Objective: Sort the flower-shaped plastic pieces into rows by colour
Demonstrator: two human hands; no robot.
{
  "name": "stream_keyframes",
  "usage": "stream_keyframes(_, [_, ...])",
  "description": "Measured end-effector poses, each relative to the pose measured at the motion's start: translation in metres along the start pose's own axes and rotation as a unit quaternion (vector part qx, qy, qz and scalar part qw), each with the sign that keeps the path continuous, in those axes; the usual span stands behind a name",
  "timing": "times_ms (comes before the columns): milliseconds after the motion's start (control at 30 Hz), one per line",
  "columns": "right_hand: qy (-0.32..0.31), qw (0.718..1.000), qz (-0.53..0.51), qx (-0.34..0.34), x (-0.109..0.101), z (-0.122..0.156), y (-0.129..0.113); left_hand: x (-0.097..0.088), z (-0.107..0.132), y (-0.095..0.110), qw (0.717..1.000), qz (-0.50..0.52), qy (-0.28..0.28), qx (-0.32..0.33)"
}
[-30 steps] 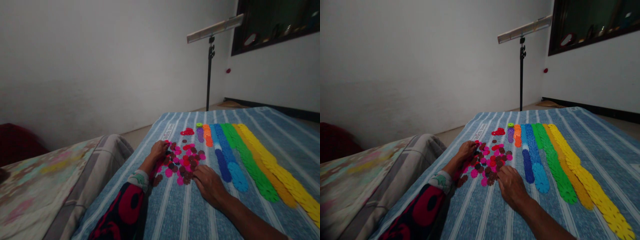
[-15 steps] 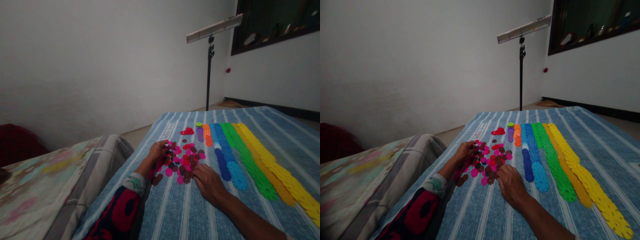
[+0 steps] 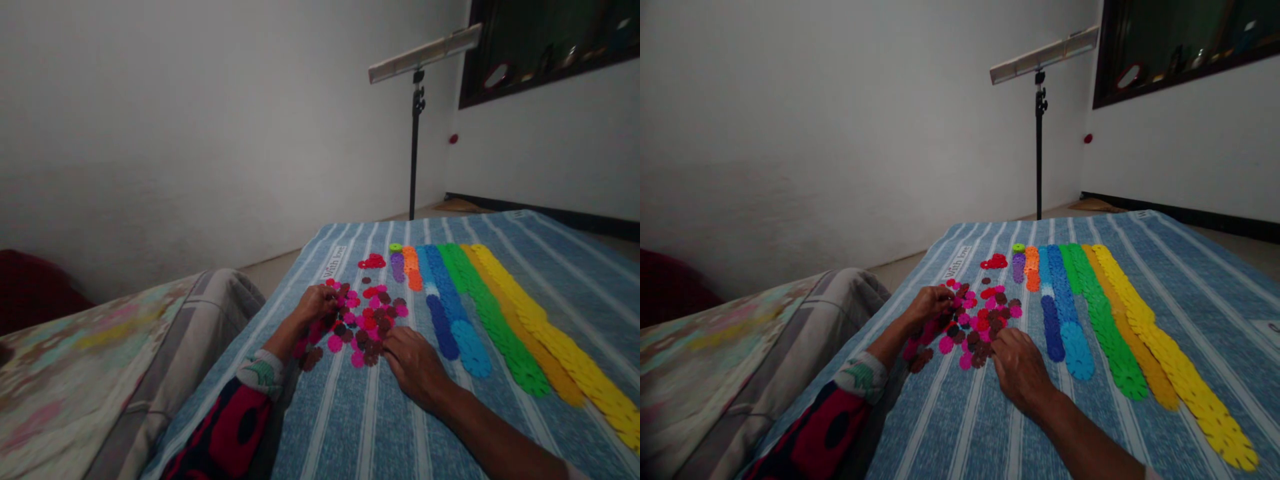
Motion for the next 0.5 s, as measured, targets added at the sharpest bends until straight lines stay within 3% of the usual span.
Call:
stream_keyframes(200, [-0.003, 1.0, -0.008, 0.003, 0.001, 0.0, -0.001, 0.002, 0.002, 0.014, 0.998, -0.062, 0.009, 0.015])
stream_keyframes(500, [-0.004, 1.0, -0.007, 0.012, 0.0, -0.001, -0.001, 0.008, 0.006, 0.027, 0.995, -0.091, -0.037, 0.018])
Point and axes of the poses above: each hand's wrist, its own z-axis away from the middle knuckle, its own x-axis out of the palm, y = z × x, the point moved 1 cm from there along -z, towards the middle knuckle, and after that the axes turned 15 degrees about -y, right-handed, at the moved point
